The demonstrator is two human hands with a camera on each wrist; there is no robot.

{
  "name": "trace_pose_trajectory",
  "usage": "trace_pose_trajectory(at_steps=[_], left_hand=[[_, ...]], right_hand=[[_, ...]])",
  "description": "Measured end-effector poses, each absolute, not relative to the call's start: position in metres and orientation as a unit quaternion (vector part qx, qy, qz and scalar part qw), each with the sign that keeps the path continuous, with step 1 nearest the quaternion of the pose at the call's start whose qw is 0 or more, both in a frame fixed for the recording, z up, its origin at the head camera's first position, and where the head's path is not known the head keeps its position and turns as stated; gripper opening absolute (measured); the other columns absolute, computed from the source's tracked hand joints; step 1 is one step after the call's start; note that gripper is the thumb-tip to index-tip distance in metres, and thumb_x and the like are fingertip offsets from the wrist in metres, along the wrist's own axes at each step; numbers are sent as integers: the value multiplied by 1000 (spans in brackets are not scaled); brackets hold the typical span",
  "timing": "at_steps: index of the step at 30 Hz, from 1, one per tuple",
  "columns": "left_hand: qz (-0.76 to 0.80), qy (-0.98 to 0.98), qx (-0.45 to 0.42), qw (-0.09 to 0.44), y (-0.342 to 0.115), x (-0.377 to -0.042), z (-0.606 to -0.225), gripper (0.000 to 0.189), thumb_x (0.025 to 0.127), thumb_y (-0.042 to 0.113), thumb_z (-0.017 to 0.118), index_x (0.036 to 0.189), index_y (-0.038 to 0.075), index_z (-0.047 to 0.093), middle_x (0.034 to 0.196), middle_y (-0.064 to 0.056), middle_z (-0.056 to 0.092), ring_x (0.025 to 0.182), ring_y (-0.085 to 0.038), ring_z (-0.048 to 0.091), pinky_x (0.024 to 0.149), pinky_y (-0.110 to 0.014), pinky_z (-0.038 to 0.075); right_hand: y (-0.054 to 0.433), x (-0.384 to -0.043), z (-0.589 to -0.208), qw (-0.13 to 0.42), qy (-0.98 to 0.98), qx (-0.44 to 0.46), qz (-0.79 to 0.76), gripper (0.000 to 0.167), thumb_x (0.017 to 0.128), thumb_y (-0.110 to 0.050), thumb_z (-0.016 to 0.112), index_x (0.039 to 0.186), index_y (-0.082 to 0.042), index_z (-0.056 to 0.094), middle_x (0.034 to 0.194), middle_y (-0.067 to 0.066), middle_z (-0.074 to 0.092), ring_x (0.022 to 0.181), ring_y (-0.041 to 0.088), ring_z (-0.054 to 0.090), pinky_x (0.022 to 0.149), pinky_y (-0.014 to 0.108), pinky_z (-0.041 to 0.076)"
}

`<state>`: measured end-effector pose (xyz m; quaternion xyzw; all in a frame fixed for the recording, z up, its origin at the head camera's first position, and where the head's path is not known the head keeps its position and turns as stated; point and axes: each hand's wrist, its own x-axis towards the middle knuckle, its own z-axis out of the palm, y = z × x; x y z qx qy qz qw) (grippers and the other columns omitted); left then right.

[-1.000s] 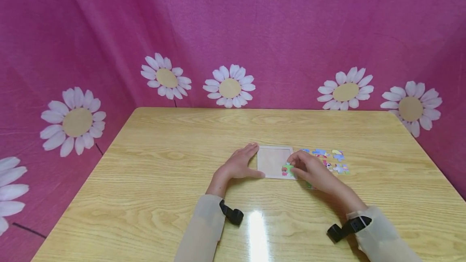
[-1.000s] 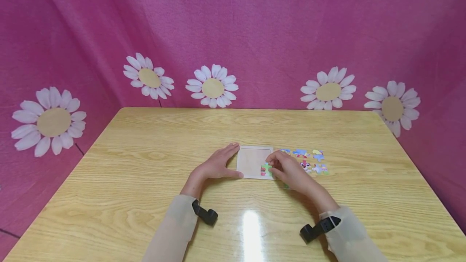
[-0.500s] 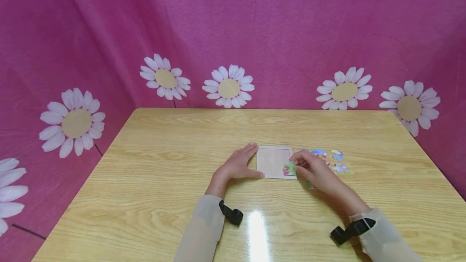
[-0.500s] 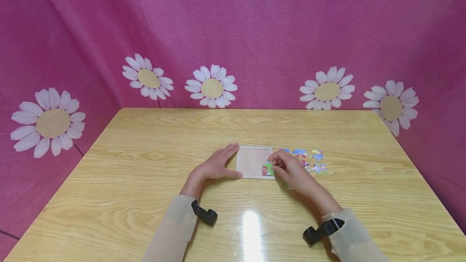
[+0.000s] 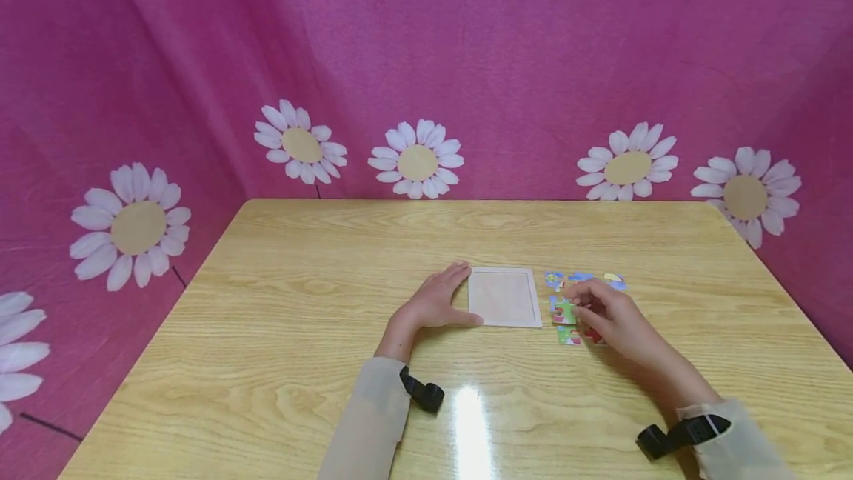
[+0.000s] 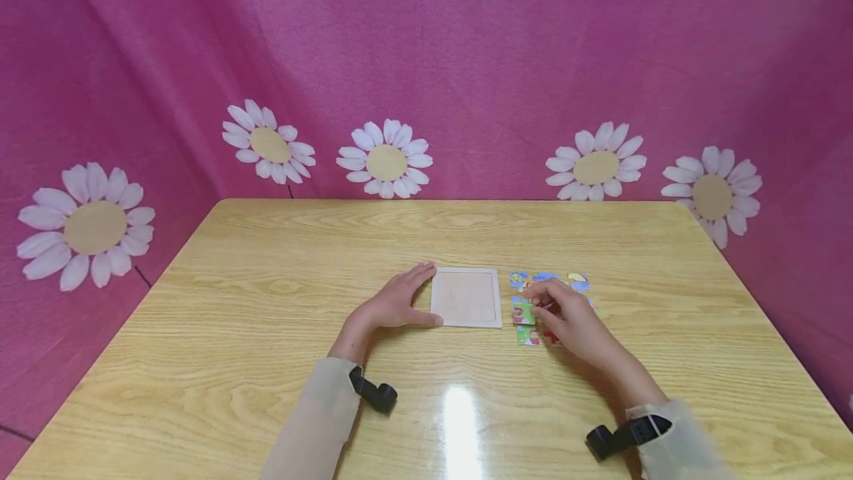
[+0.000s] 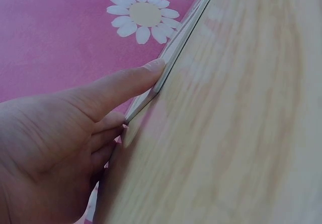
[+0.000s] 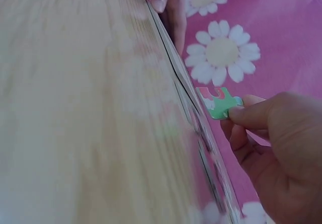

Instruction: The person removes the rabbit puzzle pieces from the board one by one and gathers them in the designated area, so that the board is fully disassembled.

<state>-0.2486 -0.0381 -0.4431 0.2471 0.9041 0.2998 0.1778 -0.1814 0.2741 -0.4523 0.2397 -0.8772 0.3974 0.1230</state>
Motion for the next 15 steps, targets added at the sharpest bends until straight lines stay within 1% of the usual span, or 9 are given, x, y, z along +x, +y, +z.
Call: trace_pose_trajectory(at_steps=[3,7,10,12,15], left_hand=[[299,904,248,176,-39,-249,-443,94,82,44,75,156,13,25,166,-1,17,155,-18,12,128,-41,11],[296,905,250,175,-39,-249,-443,94,82,44,75,156,14,24,166,-1,17,155,-17,11,128,-40,11],[297,905,248,176,-39,-249,-444,95,82,44,75,156,14,24,166,0,17,155,-18,11,128,-40,11],[300,905,246,177,-39,-249,-444,95,82,44,75,156,15,25,166,0,17,155,-18,12,128,-41,11],[305,904,244,177,-38,-249,-444,95,82,44,76,156,14,25,166,-1,18,155,-18,12,128,-41,11]], right_hand=[[286,-178,-453,136,-880,231,393,25,85,14,64,104,-2,62,88,9,62,75,-5,53,59,13,48],[300,-172,-455,140,-884,211,394,25,85,15,64,104,0,62,86,7,63,72,-5,54,59,12,48],[310,-166,-456,149,-891,199,379,24,85,13,64,104,-1,63,86,6,62,76,-7,53,62,9,47],[316,-164,-456,161,-894,197,368,25,85,13,65,104,-2,64,87,5,63,79,-9,52,65,7,46],[325,-160,-459,169,-893,196,368,27,83,15,65,104,-2,64,89,-4,63,82,-12,52,67,4,45]])
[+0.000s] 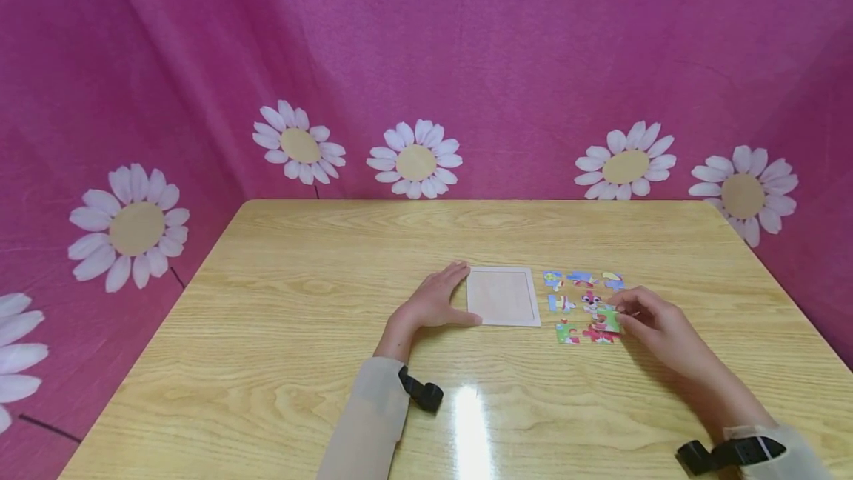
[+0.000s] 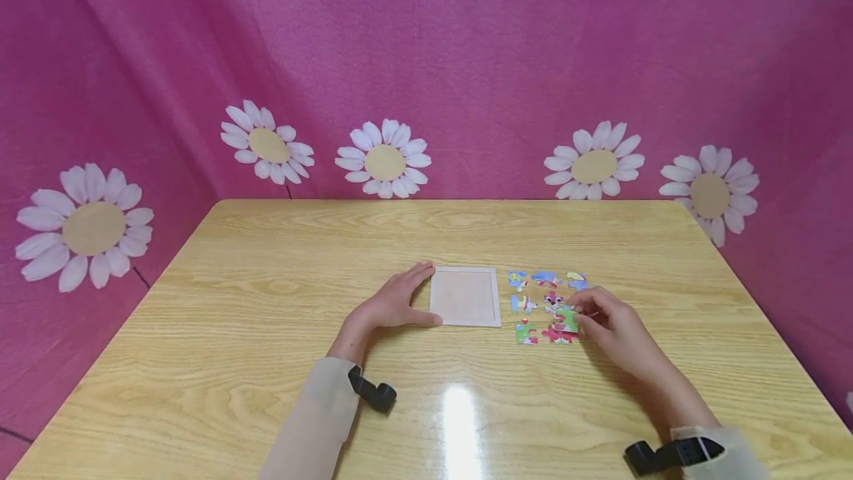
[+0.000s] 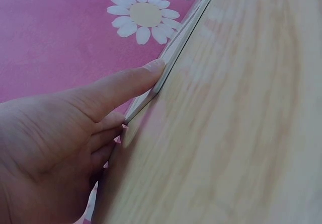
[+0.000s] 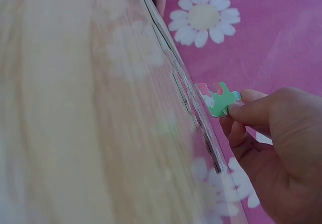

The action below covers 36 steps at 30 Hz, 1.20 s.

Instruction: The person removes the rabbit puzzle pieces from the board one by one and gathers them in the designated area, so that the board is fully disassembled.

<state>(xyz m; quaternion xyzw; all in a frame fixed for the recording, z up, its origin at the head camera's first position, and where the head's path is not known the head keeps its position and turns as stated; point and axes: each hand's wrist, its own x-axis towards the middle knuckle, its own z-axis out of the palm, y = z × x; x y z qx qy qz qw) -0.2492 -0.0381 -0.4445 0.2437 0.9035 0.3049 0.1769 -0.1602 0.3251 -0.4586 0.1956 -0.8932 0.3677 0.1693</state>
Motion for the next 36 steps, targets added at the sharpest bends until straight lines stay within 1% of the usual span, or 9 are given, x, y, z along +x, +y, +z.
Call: trace_pose_trajectory(at_steps=[4,7,11,15,20,22,25,32,36], left_hand=[[309,903,243,175,-38,-249,-446,95,81,44,76,156,14,26,166,-1,18,155,-19,12,128,-41,11],[309,903,244,174,-38,-248,-445,95,81,44,76,156,14,26,166,-1,18,155,-19,13,128,-41,11],[308,903,245,173,-39,-248,-444,95,81,44,76,156,14,26,166,-1,18,155,-19,13,128,-41,11],[305,904,244,172,-39,-249,-443,94,82,44,76,156,14,26,166,-1,18,155,-19,12,128,-41,11],[300,906,243,172,-39,-249,-444,94,82,44,75,156,14,25,166,-1,18,155,-19,12,128,-40,11],[300,906,246,172,-40,-249,-444,94,82,44,75,156,13,25,166,-2,18,155,-19,13,128,-41,11],[302,904,250,171,-40,-249,-445,95,82,44,75,156,12,25,166,-3,19,155,-20,13,128,-41,10],[306,902,250,174,-39,-248,-444,94,82,43,75,156,12,25,166,-4,18,155,-20,13,128,-42,10],[310,901,249,174,-39,-248,-443,94,82,42,76,156,12,26,165,-4,19,155,-21,14,128,-43,11]], right_hand=[[335,-157,-462,174,-887,200,379,28,82,18,64,104,0,63,94,-16,62,85,-13,54,71,1,45],[341,-154,-462,173,-884,203,384,25,84,17,63,103,1,63,98,-19,61,87,-13,54,74,0,44],[347,-149,-461,167,-887,196,382,16,89,8,62,104,0,63,99,-24,60,86,-10,55,74,0,44],[352,-146,-461,163,-890,189,380,10,94,-3,62,104,-1,64,99,-25,60,82,-4,57,70,2,44],[354,-145,-462,152,-889,189,388,13,92,4,62,104,-1,63,102,-27,59,86,-10,55,70,2,44],[355,-145,-462,149,-891,189,386,20,88,12,62,103,-1,63,102,-26,59,88,-13,54,71,2,43],[356,-146,-463,146,-894,185,380,25,86,15,62,103,-3,63,100,-23,60,88,-14,53,71,1,42],[360,-147,-464,137,-915,160,343,20,88,8,64,103,-5,64,96,-22,60,80,-12,51,66,6,42],[362,-147,-463,126,-921,156,333,19,89,6,63,104,-5,64,98,-22,61,83,-15,50,68,4,42]])
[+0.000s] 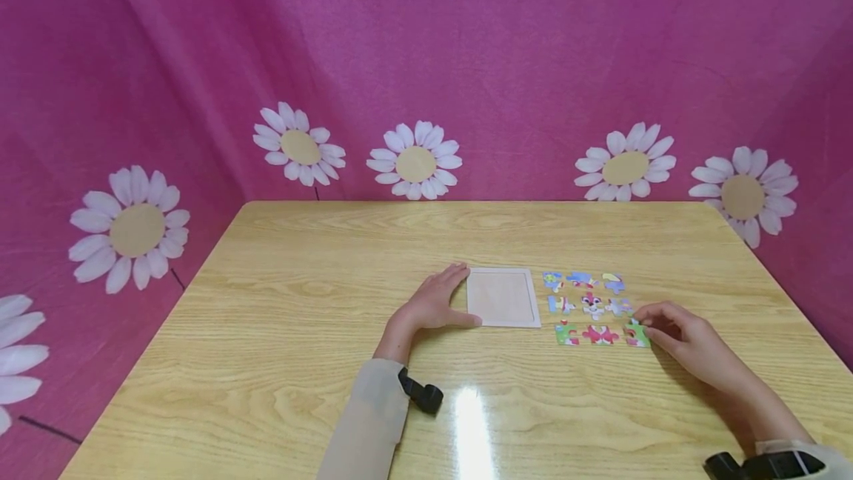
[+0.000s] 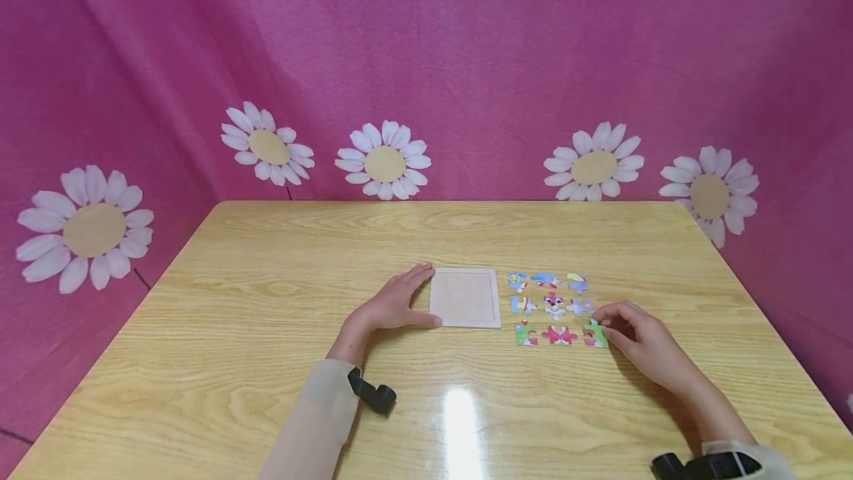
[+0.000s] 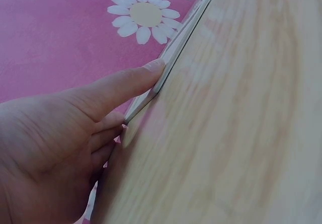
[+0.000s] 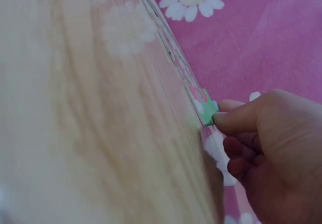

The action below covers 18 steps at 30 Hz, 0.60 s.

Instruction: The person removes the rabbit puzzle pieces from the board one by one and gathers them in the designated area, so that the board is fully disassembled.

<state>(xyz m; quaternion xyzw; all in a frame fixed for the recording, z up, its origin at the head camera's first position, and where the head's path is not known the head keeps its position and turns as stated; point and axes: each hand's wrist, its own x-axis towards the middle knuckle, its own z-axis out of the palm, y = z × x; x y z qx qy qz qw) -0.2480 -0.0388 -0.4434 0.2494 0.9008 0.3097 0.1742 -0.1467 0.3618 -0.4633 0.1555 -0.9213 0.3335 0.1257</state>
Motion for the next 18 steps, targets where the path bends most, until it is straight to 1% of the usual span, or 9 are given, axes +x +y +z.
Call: trace_pose_trajectory(at_steps=[5,9,13,16,18], left_hand=[[306,902,251,174,-39,-248,-443,94,83,42,75,156,11,25,165,-4,19,155,-20,13,128,-43,11],[308,901,250,177,-39,-247,-443,93,83,41,75,156,11,25,166,-4,19,155,-21,11,128,-42,10],[312,898,255,177,-40,-248,-443,94,83,42,74,156,11,24,166,-4,17,155,-21,10,128,-43,9],[320,895,256,178,-42,-249,-445,96,83,44,74,157,13,21,166,-3,15,155,-20,10,128,-43,9],[333,892,252,176,-43,-251,-447,96,84,44,73,158,15,20,166,-1,15,155,-21,11,128,-44,11]], right_hand=[[363,-148,-464,114,-925,153,328,17,90,5,63,104,-5,65,99,-21,61,89,-19,48,71,0,40],[364,-148,-465,119,-926,162,321,19,89,6,63,104,-5,65,99,-20,61,89,-20,48,72,0,40],[361,-149,-464,145,-915,184,328,21,87,10,64,103,-4,64,94,-14,62,82,-15,49,66,6,41],[354,-151,-459,169,-908,190,333,20,87,8,65,103,-3,64,87,-7,60,74,-10,47,60,11,40],[346,-154,-455,183,-909,183,327,17,89,4,66,104,-3,64,87,-2,58,73,-8,45,58,12,38]])
